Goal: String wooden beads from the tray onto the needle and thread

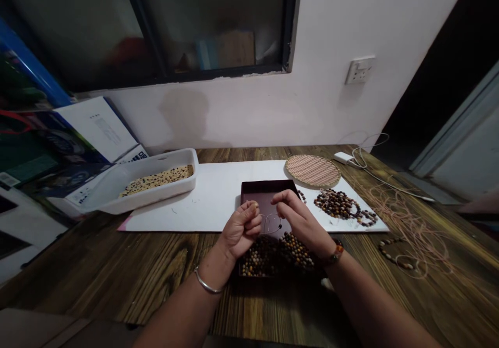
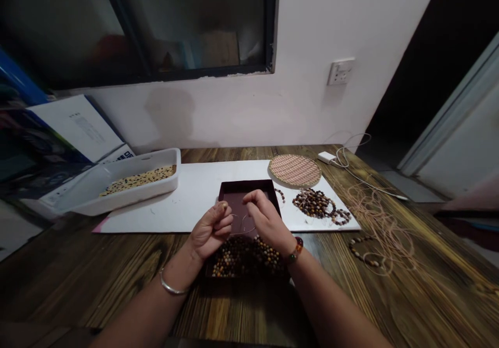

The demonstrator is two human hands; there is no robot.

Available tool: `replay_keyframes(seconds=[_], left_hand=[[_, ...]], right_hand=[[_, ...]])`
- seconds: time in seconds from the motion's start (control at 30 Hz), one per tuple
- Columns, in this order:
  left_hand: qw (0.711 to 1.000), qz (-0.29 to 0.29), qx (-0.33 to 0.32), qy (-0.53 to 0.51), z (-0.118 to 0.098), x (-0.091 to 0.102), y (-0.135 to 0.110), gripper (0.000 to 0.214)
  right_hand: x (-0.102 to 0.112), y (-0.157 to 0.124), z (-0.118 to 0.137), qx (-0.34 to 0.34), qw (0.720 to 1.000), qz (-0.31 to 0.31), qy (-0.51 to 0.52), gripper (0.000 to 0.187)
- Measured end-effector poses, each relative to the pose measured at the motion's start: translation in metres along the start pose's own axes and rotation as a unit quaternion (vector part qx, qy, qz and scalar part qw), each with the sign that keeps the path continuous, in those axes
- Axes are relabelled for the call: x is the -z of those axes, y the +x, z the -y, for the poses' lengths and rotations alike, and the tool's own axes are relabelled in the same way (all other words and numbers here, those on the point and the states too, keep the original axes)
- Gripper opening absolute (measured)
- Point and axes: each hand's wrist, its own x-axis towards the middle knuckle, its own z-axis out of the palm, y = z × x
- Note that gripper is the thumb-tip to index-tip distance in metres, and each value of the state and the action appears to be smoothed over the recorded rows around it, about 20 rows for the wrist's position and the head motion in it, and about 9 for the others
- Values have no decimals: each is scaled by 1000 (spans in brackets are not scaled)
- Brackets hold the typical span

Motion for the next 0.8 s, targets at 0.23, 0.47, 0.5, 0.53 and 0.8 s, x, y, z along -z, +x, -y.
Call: replay_keyframes(seconds=[0.23, 0.47, 0.5, 0.53, 0.8], left_hand=[[999, 13, 6, -38, 0, 1, 0, 29], [1000, 17, 1, -25, 2, 1, 0, 30], [1000, 18, -2, -22, 2, 2, 0, 31], [1000, 17, -4, -19, 2, 2, 0, 31], [1000, 1, -15, 1, 1, 0, -1, 33]], right_hand=[[-6, -8, 6, 171, 973, -26, -152, 17], [-13, -15, 3, 220, 950, -45, -215, 20], [-13, -15, 2, 221, 947, -51, -227, 19], [-14, -15, 2, 219, 945, -56, -236, 19], [-14, -17, 6, 223, 940, -62, -252, 19]])
